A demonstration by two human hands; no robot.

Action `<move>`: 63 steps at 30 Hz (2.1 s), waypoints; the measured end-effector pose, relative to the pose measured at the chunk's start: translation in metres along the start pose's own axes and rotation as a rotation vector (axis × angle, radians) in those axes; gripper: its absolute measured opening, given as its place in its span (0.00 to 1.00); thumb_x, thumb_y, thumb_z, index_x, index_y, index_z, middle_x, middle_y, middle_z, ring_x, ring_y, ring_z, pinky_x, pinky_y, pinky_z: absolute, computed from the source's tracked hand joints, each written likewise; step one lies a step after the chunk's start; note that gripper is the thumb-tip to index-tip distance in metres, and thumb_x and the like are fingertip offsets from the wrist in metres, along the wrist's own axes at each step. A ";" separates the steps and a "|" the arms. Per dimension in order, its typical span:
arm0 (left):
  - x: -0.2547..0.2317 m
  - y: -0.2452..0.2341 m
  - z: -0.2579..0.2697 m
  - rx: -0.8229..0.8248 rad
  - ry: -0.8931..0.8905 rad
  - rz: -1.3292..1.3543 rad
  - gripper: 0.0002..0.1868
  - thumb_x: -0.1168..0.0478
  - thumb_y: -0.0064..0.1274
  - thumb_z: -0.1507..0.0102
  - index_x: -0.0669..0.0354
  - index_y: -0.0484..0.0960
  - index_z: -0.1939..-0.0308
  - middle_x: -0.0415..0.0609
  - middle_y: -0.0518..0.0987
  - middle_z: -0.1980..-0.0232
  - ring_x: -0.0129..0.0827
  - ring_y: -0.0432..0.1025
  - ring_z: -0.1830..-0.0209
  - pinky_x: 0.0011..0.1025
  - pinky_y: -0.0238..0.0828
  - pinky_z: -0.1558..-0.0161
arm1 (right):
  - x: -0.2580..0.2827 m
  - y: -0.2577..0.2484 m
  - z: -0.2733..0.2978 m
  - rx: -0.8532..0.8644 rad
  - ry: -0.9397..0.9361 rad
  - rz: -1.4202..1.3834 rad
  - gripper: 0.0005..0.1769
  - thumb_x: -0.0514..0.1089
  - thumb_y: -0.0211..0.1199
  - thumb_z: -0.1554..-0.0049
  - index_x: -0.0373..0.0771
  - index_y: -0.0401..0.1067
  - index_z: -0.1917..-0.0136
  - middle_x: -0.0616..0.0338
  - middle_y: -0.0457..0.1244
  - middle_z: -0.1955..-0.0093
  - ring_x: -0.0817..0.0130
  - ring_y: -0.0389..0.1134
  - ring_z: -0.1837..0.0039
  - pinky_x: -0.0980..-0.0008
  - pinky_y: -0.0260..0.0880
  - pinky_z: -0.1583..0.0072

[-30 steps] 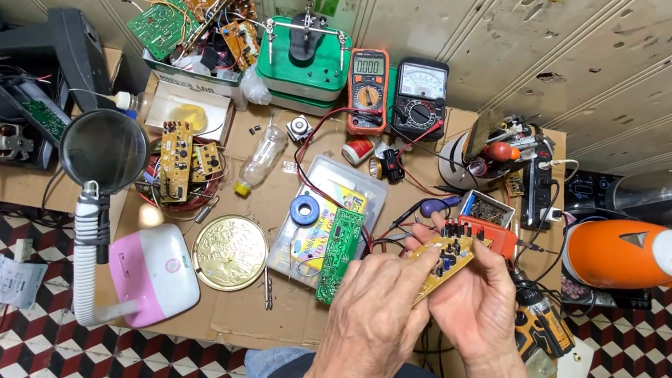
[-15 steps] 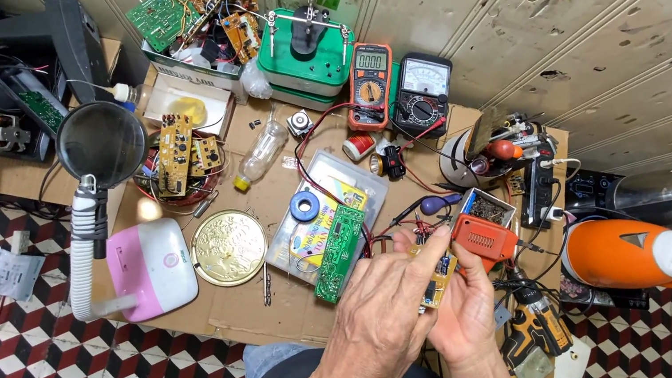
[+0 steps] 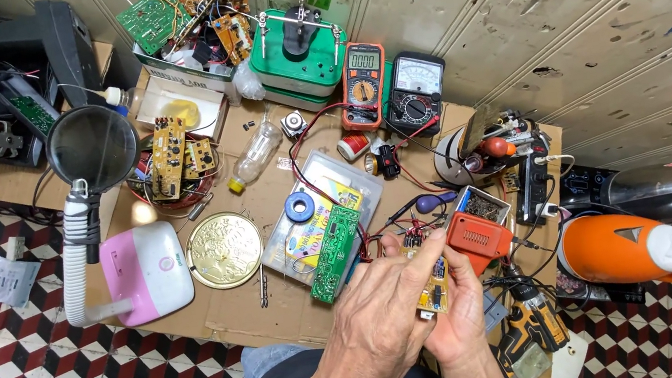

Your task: Inspecting and comparing two electronic circuit boards on a workbench.

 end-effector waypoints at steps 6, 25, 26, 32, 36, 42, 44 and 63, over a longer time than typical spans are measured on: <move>0.002 0.002 0.006 0.013 -0.002 0.005 0.45 0.72 0.62 0.48 0.62 0.65 0.25 0.53 0.77 0.49 0.46 0.72 0.48 0.39 0.69 0.45 | 0.007 0.001 -0.002 0.067 -0.014 0.000 0.34 0.50 0.55 0.37 0.21 0.60 0.28 0.34 0.62 0.31 0.48 0.63 0.31 0.52 0.61 0.29; 0.078 -0.011 0.046 -0.232 -0.505 0.129 0.15 0.63 0.62 0.40 0.62 0.86 0.49 0.53 0.82 0.43 0.41 0.75 0.40 0.36 0.69 0.39 | 0.024 0.079 0.063 0.217 -0.703 1.012 0.38 0.31 0.62 0.44 0.36 0.49 0.26 0.36 0.53 0.21 0.43 0.53 0.18 0.46 0.56 0.22; 0.078 -0.014 0.044 -0.239 -0.507 0.127 0.15 0.63 0.62 0.40 0.62 0.86 0.49 0.53 0.82 0.43 0.41 0.75 0.40 0.36 0.69 0.39 | 0.021 0.077 0.063 0.223 -0.698 1.013 0.38 0.31 0.62 0.44 0.36 0.49 0.26 0.36 0.53 0.21 0.43 0.53 0.18 0.46 0.56 0.22; 0.080 -0.015 0.042 -0.300 -0.529 0.283 0.14 0.62 0.61 0.38 0.62 0.86 0.49 0.51 0.82 0.43 0.36 0.78 0.43 0.33 0.73 0.41 | 0.012 0.071 0.068 0.251 -0.828 1.142 0.36 0.31 0.65 0.43 0.37 0.49 0.28 0.31 0.48 0.17 0.43 0.51 0.16 0.45 0.58 0.22; 0.092 -0.008 0.046 -0.331 -0.647 0.440 0.13 0.62 0.61 0.39 0.60 0.87 0.50 0.48 0.81 0.42 0.32 0.78 0.46 0.30 0.77 0.47 | 0.007 0.069 0.070 0.254 -0.910 1.163 0.36 0.34 0.66 0.44 0.37 0.50 0.28 0.29 0.48 0.18 0.42 0.53 0.17 0.45 0.60 0.21; 0.093 -0.008 0.048 -0.373 -0.624 0.431 0.12 0.62 0.62 0.39 0.59 0.88 0.52 0.48 0.81 0.43 0.29 0.78 0.47 0.27 0.78 0.49 | -0.001 0.068 0.075 0.278 -0.988 1.152 0.36 0.34 0.69 0.43 0.39 0.51 0.30 0.29 0.49 0.18 0.42 0.53 0.16 0.45 0.60 0.21; 0.091 -0.009 0.047 -0.377 -0.595 0.405 0.11 0.63 0.63 0.39 0.59 0.88 0.53 0.49 0.82 0.43 0.30 0.78 0.46 0.28 0.77 0.48 | -0.002 0.070 0.077 0.268 -1.016 1.176 0.37 0.35 0.69 0.44 0.39 0.51 0.30 0.29 0.49 0.19 0.42 0.53 0.17 0.45 0.60 0.21; 0.076 -0.028 0.045 -0.441 -0.481 0.235 0.10 0.63 0.61 0.37 0.61 0.87 0.53 0.52 0.80 0.41 0.34 0.79 0.44 0.29 0.78 0.46 | 0.004 0.059 0.057 0.094 -0.709 0.957 0.42 0.31 0.62 0.46 0.34 0.48 0.23 0.35 0.52 0.21 0.45 0.61 0.26 0.51 0.70 0.36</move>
Point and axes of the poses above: each hand's wrist, its own z-axis away from the middle knuckle, its own y-axis out of the palm, x = y × z, the point moved 8 cm from there along -z, towards the middle knuckle
